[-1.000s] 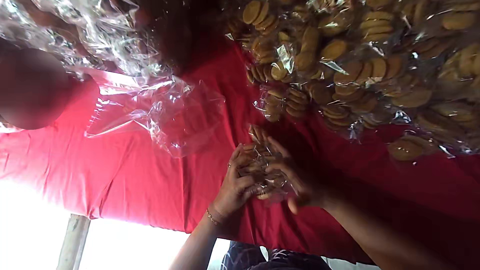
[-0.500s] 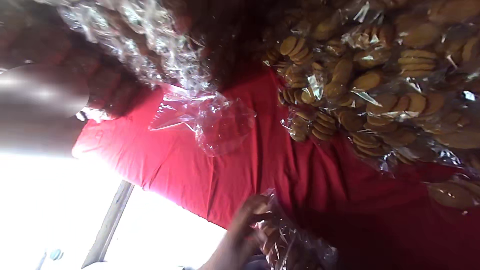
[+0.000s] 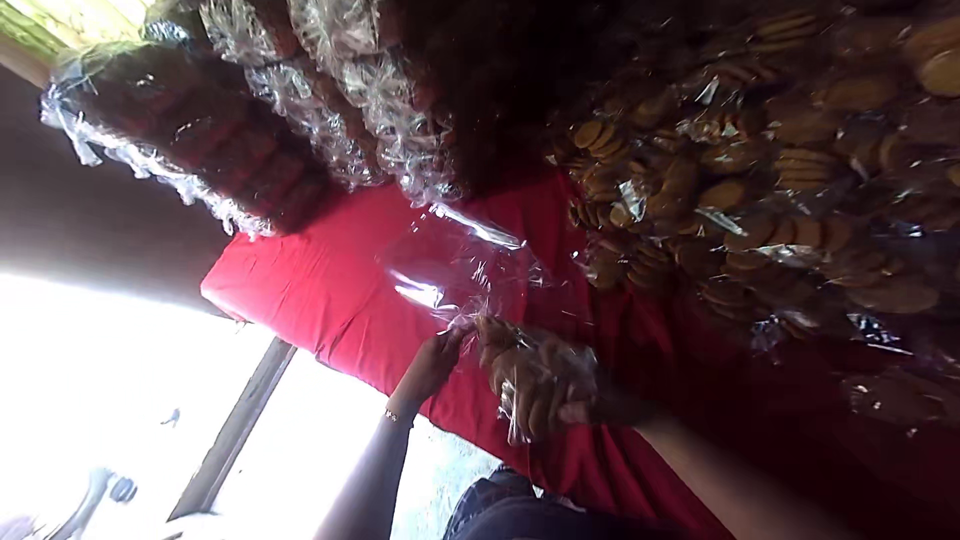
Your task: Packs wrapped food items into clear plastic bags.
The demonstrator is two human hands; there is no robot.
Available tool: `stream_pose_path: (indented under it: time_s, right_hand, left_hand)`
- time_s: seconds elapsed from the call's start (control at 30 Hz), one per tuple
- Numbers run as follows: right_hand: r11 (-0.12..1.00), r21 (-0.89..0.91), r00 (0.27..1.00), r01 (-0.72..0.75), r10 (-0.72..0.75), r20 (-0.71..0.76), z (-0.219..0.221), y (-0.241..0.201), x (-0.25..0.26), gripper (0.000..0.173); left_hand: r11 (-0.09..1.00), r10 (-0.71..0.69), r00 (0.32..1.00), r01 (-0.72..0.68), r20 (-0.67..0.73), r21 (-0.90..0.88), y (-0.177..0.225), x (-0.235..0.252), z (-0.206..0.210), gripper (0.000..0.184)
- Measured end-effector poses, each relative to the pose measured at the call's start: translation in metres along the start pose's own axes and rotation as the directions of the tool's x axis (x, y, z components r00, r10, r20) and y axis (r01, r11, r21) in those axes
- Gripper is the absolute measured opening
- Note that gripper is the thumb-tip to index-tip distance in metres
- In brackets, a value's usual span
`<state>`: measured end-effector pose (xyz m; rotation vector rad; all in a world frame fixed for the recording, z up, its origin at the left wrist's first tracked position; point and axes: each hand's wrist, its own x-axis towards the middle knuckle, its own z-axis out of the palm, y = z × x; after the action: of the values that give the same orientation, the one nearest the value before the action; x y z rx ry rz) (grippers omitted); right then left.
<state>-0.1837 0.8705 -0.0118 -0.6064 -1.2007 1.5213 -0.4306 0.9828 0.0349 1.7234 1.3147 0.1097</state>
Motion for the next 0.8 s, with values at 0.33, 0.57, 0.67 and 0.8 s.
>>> stream_pose_path:
  time_s: [0.33, 0.57, 0.67, 0.8]
  right_hand:
    - [0.913, 0.341, 0.94, -0.224, 0.295, -0.173, 0.017, 0.056, 0.024, 0.066]
    - [0.604, -0.722, 0.9, -0.338, -0.017, -0.436, 0.059, 0.025, 0.032, 0.062]
    - [0.52, -0.822, 0.936, -0.233, -0.108, -0.334, 0.068, 0.049, 0.046, 0.046]
    - [0.716, -0.62, 0.916, -0.322, 0.07, -0.395, 0.097, 0.002, 0.087, 0.062]
  left_hand:
    - [0.93, 0.294, 0.875, -0.169, -0.384, 0.325, 0.019, -0.073, 0.03, 0.041]
    - [0.712, 0.699, 0.681, -0.63, -0.221, 0.311, 0.04, -0.117, 0.103, 0.019]
    - [0.751, 0.641, 0.729, -0.66, 0.239, 0.0, 0.056, -0.115, 0.128, 0.021]
    - [0.79, 0.61, 0.56, -0.385, 0.56, -0.476, 0.067, -0.107, 0.14, 0.021]
